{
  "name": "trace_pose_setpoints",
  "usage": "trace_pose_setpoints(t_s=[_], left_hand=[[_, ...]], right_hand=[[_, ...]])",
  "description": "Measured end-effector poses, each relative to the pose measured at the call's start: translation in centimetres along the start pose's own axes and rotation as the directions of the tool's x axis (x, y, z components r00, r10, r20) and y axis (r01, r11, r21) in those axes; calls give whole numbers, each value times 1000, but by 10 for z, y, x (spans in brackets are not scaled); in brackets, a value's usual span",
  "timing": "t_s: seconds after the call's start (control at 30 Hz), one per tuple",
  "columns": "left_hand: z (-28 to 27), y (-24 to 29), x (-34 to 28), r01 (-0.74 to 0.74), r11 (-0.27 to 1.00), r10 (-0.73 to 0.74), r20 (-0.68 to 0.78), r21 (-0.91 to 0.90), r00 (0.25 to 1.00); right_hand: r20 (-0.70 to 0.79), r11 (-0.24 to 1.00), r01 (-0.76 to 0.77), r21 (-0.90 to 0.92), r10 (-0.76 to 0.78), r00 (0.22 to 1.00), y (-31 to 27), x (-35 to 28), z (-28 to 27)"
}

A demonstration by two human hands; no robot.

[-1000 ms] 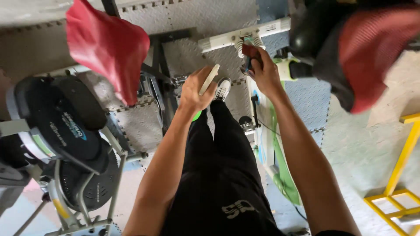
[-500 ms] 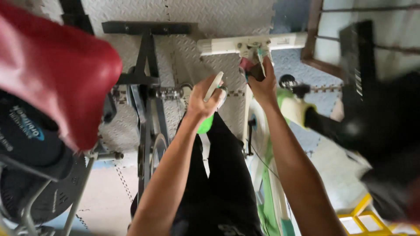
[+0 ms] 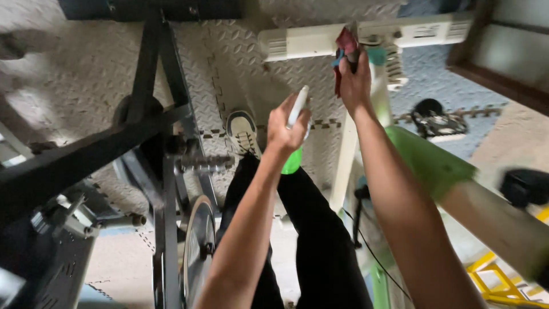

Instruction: Cleaning a stationary exercise bike using a spray bottle and a cloth.

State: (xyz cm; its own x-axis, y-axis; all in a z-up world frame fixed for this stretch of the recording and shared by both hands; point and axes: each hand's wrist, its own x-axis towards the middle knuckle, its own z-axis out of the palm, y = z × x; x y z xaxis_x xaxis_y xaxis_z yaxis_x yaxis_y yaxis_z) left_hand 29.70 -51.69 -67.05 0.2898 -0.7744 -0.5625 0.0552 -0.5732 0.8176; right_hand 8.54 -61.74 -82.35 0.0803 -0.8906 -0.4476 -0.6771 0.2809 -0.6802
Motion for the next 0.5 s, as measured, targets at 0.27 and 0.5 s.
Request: trace_pose_setpoints(t_s=[0.27,0.5], left_hand=[[25,-69,40,157,988,-157,-20,-9,987],[33,-78,73,103,913,-78,-80,395,994]], right_hand=[[-24,896,323,-304,-346,938,31,38,83],[-12,679,28,-734,-54,998,12,35,145]])
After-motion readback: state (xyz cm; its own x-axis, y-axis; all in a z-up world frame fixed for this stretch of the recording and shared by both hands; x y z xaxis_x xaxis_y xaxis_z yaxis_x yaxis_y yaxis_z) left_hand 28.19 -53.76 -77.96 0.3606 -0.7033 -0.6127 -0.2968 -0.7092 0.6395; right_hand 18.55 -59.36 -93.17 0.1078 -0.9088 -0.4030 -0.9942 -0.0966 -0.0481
